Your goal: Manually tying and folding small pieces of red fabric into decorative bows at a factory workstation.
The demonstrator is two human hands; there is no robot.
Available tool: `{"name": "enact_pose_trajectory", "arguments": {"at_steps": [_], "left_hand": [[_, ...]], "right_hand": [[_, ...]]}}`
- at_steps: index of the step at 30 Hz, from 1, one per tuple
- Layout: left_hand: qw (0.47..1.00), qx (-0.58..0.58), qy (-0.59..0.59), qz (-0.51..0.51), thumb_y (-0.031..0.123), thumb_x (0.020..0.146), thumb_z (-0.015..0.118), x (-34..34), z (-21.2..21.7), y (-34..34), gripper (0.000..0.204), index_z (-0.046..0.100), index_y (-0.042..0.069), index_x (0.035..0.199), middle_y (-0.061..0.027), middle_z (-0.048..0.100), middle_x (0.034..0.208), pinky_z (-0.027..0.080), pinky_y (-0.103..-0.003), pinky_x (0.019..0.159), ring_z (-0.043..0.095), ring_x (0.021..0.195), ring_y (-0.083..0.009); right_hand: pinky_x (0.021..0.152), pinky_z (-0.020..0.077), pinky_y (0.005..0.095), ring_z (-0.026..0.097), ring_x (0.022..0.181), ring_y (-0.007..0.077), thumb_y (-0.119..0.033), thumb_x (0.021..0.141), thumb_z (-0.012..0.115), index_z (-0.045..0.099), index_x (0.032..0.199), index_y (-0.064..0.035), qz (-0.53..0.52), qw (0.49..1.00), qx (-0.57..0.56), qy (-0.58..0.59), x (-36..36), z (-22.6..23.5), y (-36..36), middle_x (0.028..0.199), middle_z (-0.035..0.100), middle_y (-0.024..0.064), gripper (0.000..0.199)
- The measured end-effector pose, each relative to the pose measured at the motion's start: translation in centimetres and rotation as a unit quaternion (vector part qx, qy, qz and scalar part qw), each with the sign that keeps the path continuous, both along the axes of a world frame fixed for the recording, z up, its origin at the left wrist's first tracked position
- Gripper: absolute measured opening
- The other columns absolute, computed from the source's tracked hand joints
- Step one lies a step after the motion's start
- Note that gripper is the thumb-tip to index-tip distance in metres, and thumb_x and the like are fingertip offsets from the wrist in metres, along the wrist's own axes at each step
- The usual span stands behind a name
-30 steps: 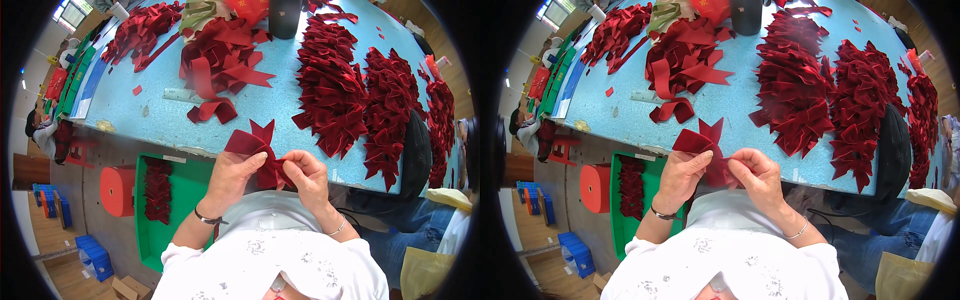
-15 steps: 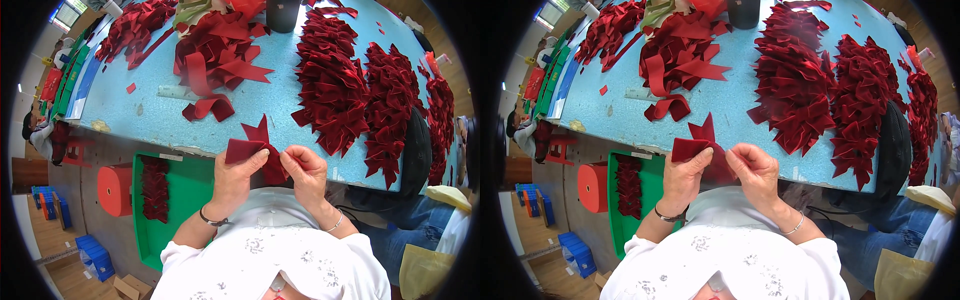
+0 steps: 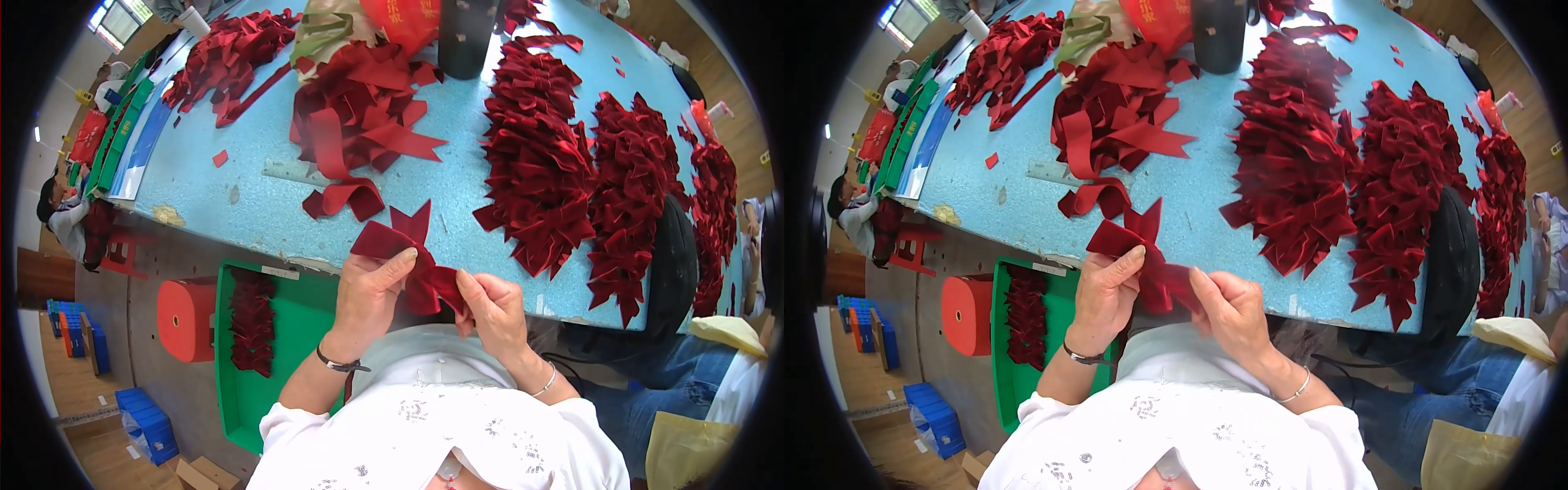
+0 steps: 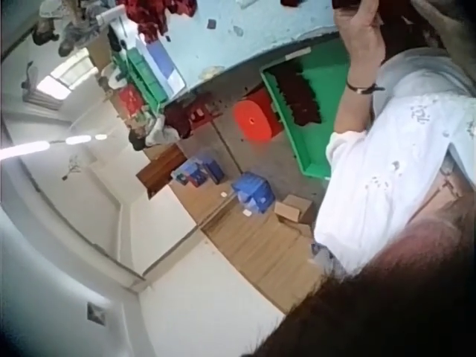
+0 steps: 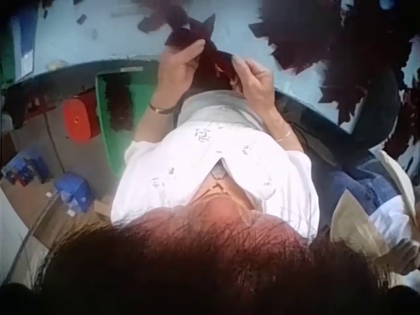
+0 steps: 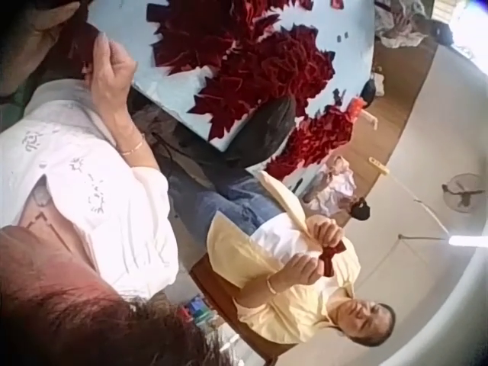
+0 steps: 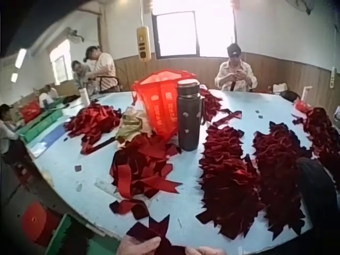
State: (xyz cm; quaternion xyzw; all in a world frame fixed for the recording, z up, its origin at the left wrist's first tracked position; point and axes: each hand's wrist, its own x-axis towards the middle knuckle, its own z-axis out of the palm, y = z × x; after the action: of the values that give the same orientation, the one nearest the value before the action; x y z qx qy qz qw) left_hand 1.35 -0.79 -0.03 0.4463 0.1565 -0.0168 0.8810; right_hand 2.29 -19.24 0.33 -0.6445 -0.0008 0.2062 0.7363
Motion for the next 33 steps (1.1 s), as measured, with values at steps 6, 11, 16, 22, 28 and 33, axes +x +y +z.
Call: {"name": "enact_pose_trajectory", "arguments": {"at_steps": [6, 11, 16, 22, 28, 33], "left_hand": [[0.995, 0.060, -0.021, -0.082, 0.008, 0.084, 0.065, 0.4, 1.6, 1.3, 0.015, 0.063, -0.001, 0.096, -0.0032, 0.064, 0.090, 0.045, -0.022, 0.070, 0.057, 0.078, -0.0086], [0.965, 0.142, -0.031, -0.218, 0.005, 0.085, 0.063, 2.2, 3.2, 1.9, 0.020, 0.061, -0.002, 0.103, -0.0058, 0.065, 0.092, 0.049, -0.024, 0.072, 0.061, 0.077, -0.0112], [0.914, 0.282, -0.052, -0.286, 0.005, 0.084, 0.064, 4.6, 3.6, 2.9, 0.018, 0.063, -0.002, 0.100, -0.0060, 0.066, 0.092, 0.049, -0.025, 0.070, 0.061, 0.076, -0.0117], [0.785, 0.580, -0.206, -0.068, 0.004, 0.077, 0.065, 5.0, 1.4, 2.8, 0.024, 0.061, -0.004, 0.099, -0.0100, 0.064, 0.086, 0.049, -0.030, 0.072, 0.062, 0.080, -0.0223], [0.678, 0.617, -0.394, -0.066, -0.001, 0.077, 0.061, 4.1, -1.0, 1.2, 0.028, 0.058, -0.004, 0.104, -0.0154, 0.059, 0.102, 0.045, -0.040, 0.085, 0.057, 0.097, -0.0286], [0.632, 0.672, -0.368, -0.118, -0.004, 0.078, 0.056, 3.8, -2.1, 1.4, 0.040, 0.050, -0.005, 0.118, -0.0164, 0.053, 0.121, 0.032, -0.049, 0.103, 0.050, 0.115, -0.0274]], "right_hand": [[0.041, 0.0427, 0.0214, 0.056, 0.053, 0.0098, -0.014, 0.092, 0.056, 0.059, 0.091, 0.0031, -0.097, 0.987, 0.004, -0.128, 0.9, 1.0, -0.7, 0.072, 0.062, 0.0086, 0.018], [0.045, 0.0447, 0.0206, 0.056, 0.056, 0.0094, -0.012, 0.090, 0.059, 0.058, 0.099, 0.0038, -0.073, 0.991, 0.111, -0.030, 3.3, 1.3, 1.5, 0.078, 0.063, 0.0086, 0.018], [0.045, 0.0432, 0.0214, 0.053, 0.054, 0.0086, -0.008, 0.089, 0.059, 0.059, 0.094, 0.0038, -0.006, 0.998, 0.060, -0.030, 4.3, 0.0, 2.1, 0.074, 0.062, 0.0058, 0.013], [0.045, 0.0402, 0.0238, 0.049, 0.051, 0.0067, -0.003, 0.086, 0.059, 0.059, 0.088, 0.0041, -0.050, 0.938, -0.189, -0.286, 5.3, -1.9, 3.3, 0.067, 0.060, 0.0041, 0.007], [0.050, 0.0437, 0.0294, 0.055, 0.056, 0.0176, 0.001, 0.083, 0.060, 0.055, 0.089, 0.0027, -0.036, 0.882, -0.280, -0.376, 5.5, -2.2, 3.5, 0.072, 0.058, 0.0116, 0.008], [0.057, 0.0465, 0.0355, 0.057, 0.062, 0.0287, 0.001, 0.082, 0.060, 0.052, 0.096, 0.0010, -0.022, 0.847, -0.323, -0.421, 5.6, -1.7, 3.8, 0.080, 0.057, 0.0153, 0.016]]}}
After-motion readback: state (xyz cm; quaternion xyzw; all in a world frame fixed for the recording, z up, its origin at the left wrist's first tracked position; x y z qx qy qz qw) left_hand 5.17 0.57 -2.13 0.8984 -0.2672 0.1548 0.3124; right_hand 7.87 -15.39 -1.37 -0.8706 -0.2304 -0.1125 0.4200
